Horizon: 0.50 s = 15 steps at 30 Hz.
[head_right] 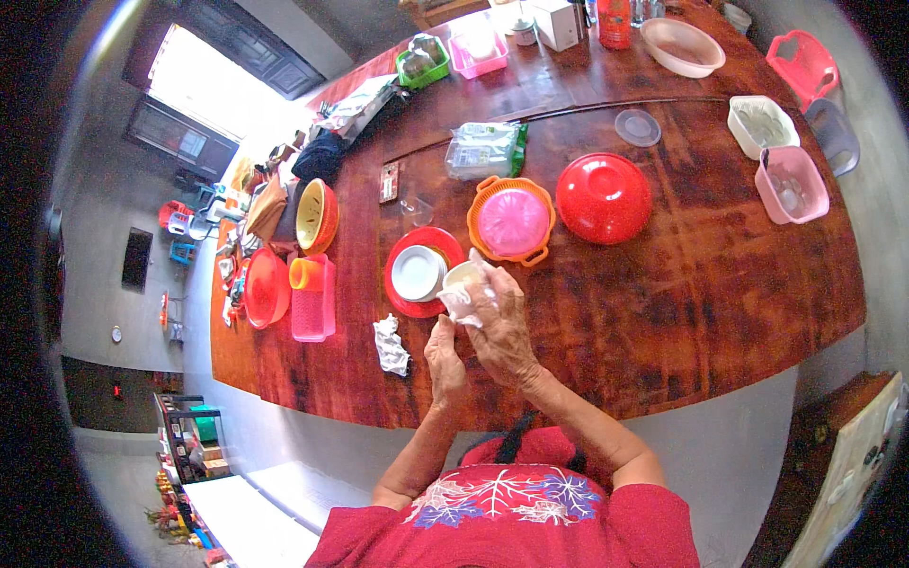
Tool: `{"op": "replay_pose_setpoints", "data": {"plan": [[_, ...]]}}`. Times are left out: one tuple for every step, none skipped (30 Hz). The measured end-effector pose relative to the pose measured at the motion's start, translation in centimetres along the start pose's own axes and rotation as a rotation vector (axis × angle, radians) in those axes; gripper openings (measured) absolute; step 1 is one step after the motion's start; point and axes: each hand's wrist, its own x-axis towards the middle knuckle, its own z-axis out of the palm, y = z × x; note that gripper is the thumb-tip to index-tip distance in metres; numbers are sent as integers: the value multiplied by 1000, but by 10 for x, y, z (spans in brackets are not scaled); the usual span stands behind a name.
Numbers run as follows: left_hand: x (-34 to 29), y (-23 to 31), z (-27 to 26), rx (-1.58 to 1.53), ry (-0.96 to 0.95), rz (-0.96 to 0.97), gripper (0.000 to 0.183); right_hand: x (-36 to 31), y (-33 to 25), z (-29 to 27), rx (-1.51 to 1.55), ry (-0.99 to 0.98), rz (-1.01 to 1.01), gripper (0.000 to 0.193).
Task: The person wipes several plastic and ceramic items on a wooden table using a white cloth. They wipe a red bowl, a pink strainer, a white mug, and two white plates, handling each item one at a time and wiping both sides before placing them back on the table.
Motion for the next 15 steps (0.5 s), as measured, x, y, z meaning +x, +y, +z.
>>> {"op": "replay_pose_setpoints", "data": {"plan": [[1, -4, -2, -18, 2, 7, 36, -1, -3, 2, -113, -28, -73, 44], [2, -8, -4, -36, 4, 13, 37, -1, -5, 4, -225, -55, -147, 45], [3, -9, -4, -56, 3, 17, 37, -1, -6, 3, -254, -83, -203, 45], [6, -8, -7, -115, 2, -18, 38, -1, -7, 1, -282, -110, -260, 46], [6, -6, -8, -178, 64, -80, 37, -2, -7, 0, -311, -138, -316, 46], [7, -7, -10, -287, 71, -118, 37, -4, -6, -1, -326, -201, -307, 48], [8, -9, -14, -395, 77, -157, 36, -10, -3, 0, -306, -210, -304, 48], [9, -13, -19, -448, 58, -176, 36, -19, 1, 1, -287, -218, -301, 48], [11, -16, -23, -500, 39, -195, 36, -25, 1, 0, -268, -227, -298, 47], [13, -19, -25, -553, 18, -214, 36, -32, 0, -1, -323, -217, -292, 46], [14, -21, -27, -574, 8, -227, 36, -34, 0, 1, -332, -169, -286, 46], [12, -16, -24, -592, -1, -244, 36, -35, 0, 3, -340, -122, -275, 46], [10, -11, -21, -610, -9, -262, 36, -36, 0, 5, -348, -75, -264, 45], [8, -6, -15, -642, -5, -249, 34, -31, 3, 8, -324, 12, -252, 48], [7, -3, -15, -660, -23, -265, 34, -23, 0, 6, -282, 36, -224, 47]]}}
